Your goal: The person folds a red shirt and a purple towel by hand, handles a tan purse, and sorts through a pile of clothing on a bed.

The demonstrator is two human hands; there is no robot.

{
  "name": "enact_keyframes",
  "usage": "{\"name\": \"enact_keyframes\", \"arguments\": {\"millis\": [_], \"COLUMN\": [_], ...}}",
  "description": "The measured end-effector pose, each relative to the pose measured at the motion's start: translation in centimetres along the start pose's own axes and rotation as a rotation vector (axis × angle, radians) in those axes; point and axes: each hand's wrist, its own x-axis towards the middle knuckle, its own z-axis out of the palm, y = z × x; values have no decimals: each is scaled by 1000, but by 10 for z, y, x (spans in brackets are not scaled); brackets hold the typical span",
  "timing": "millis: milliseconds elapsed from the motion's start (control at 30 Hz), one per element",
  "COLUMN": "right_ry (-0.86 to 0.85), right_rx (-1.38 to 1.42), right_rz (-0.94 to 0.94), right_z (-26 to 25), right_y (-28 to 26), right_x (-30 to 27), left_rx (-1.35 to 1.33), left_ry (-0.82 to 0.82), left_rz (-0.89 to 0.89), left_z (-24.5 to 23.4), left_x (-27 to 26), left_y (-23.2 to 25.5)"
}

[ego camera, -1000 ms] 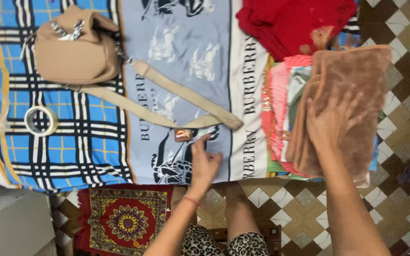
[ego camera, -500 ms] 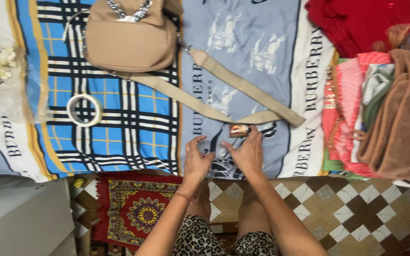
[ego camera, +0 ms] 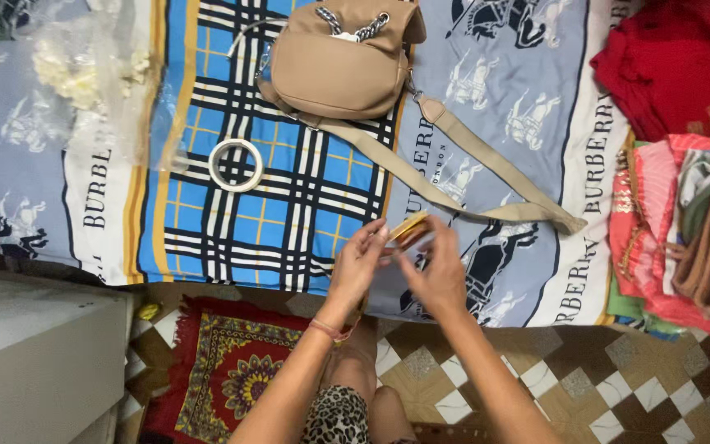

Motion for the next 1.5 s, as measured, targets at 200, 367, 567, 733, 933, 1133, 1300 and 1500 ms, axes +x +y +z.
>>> {"name": "enact_keyframes", "arguments": {"millis": [200,367,567,733,933,1133,1300,1500], "right_ry": [219,207,179,123,53,-140,-193,-371], "right_rx": [102,-51,25,138,222,418,384,691], "right_rz": [118,13,-94,-186,-292,-270,-359,-225], "right_z": [-20,-34,5,85,216,322,366,421], "right_y": [-86,-136,-225,-324,-455,-565,-612,-614], "right_x": [-68,-135,-187,-221,-257,-319,-346,-340], "left_rx": [30,-60,77,110,250,24,138,-4], "left_ry": [-170,-100,137,365,604,778,843,753], "left_rz": [55,142,293,554,681,702,738,639], "left_z": [-40,-86,-168,-264,-397,-534,-596,-622], "left_x": [-85,-159,-253,-315,-394,-466,-499,-485], "left_y": [8,1,26,76,105,78,67,66]}}
